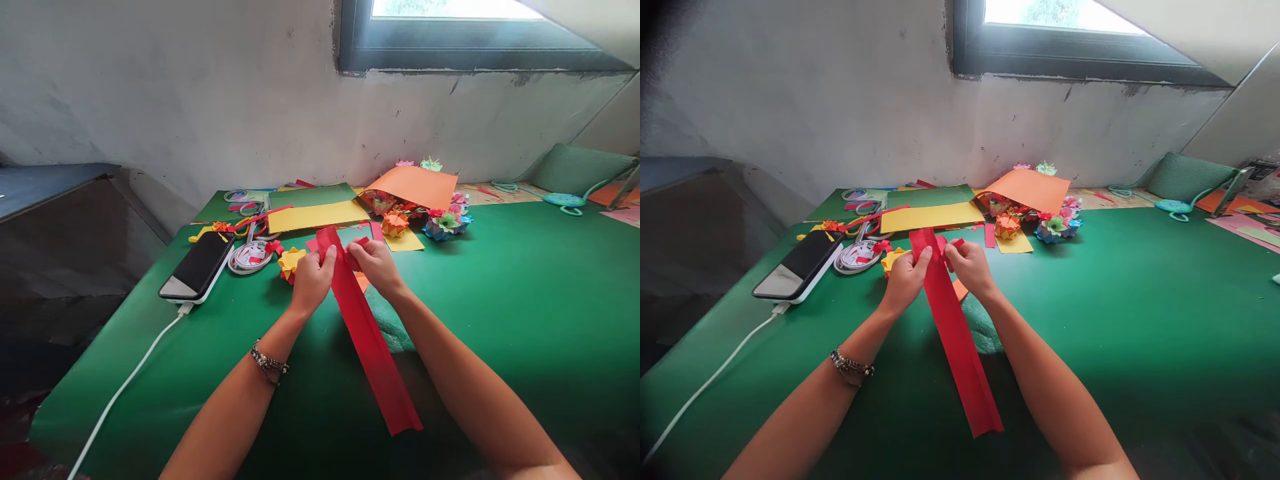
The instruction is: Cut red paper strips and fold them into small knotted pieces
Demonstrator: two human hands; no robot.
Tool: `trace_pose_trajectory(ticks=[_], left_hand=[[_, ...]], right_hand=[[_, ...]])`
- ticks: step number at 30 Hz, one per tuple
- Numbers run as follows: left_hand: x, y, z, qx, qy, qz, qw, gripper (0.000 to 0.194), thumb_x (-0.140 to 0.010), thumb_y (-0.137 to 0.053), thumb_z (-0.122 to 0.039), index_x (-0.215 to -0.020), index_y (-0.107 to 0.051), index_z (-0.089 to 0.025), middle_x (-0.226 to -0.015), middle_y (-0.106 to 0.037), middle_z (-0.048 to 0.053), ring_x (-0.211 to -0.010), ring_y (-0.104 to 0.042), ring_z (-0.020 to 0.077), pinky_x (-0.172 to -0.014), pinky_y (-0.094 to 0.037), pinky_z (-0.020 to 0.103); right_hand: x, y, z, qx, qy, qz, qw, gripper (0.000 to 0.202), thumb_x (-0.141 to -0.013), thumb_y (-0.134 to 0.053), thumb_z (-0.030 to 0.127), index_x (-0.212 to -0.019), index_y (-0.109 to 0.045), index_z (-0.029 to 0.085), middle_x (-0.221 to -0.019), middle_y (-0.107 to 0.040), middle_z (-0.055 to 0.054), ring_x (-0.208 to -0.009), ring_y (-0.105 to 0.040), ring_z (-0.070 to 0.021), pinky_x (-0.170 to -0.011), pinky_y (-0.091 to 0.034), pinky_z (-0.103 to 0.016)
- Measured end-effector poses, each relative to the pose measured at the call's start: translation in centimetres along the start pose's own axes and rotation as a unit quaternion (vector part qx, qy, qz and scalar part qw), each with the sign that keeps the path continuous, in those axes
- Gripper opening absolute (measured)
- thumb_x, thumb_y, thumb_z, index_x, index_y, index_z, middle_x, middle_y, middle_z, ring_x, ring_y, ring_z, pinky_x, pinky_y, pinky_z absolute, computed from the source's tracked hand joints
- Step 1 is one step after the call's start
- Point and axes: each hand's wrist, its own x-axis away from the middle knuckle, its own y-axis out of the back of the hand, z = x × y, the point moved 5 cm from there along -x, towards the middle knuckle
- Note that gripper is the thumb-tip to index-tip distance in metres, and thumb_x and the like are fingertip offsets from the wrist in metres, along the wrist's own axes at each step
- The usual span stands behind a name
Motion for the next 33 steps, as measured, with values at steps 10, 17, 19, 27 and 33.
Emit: trace_pose_trajectory(ticks=[10, 17, 19, 27, 33], left_hand=[[0.2, 0.5, -0.4, -0.085, -0.031, -0.036, 0.995, 0.044, -0.083, -0.038, -0.036, -0.043, -0.026, -0.021, -0.04, -0.029, -0.004, -0.04, -0.027, 0.0102, -0.045, -0.016, 0.026], [0.3, 0.3, -0.8, -0.136, -0.072, -0.027, 0.988, 0.042, -0.084, -0.035, -0.031, -0.045, -0.023, -0.021, -0.04, -0.028, -0.004, -0.04, -0.026, 0.0103, -0.044, -0.016, 0.026], [0.3, 0.3, -0.9, -0.144, -0.077, -0.022, 0.986, 0.042, -0.085, -0.033, -0.032, -0.045, -0.022, -0.021, -0.04, -0.027, -0.004, -0.04, -0.026, 0.01, -0.044, -0.017, 0.025], [0.3, 0.2, -0.7, -0.173, -0.083, -0.038, 0.981, 0.043, -0.086, -0.031, -0.034, -0.045, -0.022, -0.021, -0.039, -0.029, -0.004, -0.039, -0.027, 0.0097, -0.043, -0.017, 0.026], [0.4, 0.1, -0.8, -0.166, -0.093, -0.046, 0.981, 0.043, -0.085, -0.026, -0.039, -0.047, -0.021, -0.022, -0.04, -0.028, -0.004, -0.039, -0.026, 0.0098, -0.043, -0.017, 0.026]], right_hand=[[1.2, 0.1, 2.2, 0.312, 0.114, -0.074, 0.94, 0.028, -0.071, -0.048, 0.035, -0.057, -0.03, 0.02, -0.05, -0.037, 0.004, -0.045, -0.027, -0.008, -0.047, -0.021, -0.022], [0.8, 0.1, 1.6, 0.242, 0.112, -0.043, 0.963, 0.03, -0.076, -0.041, 0.031, -0.051, -0.03, 0.019, -0.046, -0.033, 0.005, -0.045, -0.026, -0.0075, -0.046, -0.021, -0.022], [0.7, 0.0, 1.5, 0.191, 0.109, -0.034, 0.975, 0.032, -0.076, -0.039, 0.031, -0.049, -0.026, 0.019, -0.045, -0.027, 0.006, -0.045, -0.023, -0.0069, -0.044, -0.02, -0.022], [0.9, -0.1, 1.6, 0.142, 0.111, -0.094, 0.979, 0.03, -0.073, -0.04, 0.025, -0.048, -0.025, 0.019, -0.046, -0.022, 0.006, -0.045, -0.021, -0.0061, -0.043, -0.019, -0.021], [0.9, 0.1, 1.0, 0.096, 0.066, -0.125, 0.985, 0.031, -0.071, -0.04, 0.027, -0.047, -0.022, 0.02, -0.046, -0.019, 0.007, -0.046, -0.02, -0.0063, -0.043, -0.017, -0.022]])
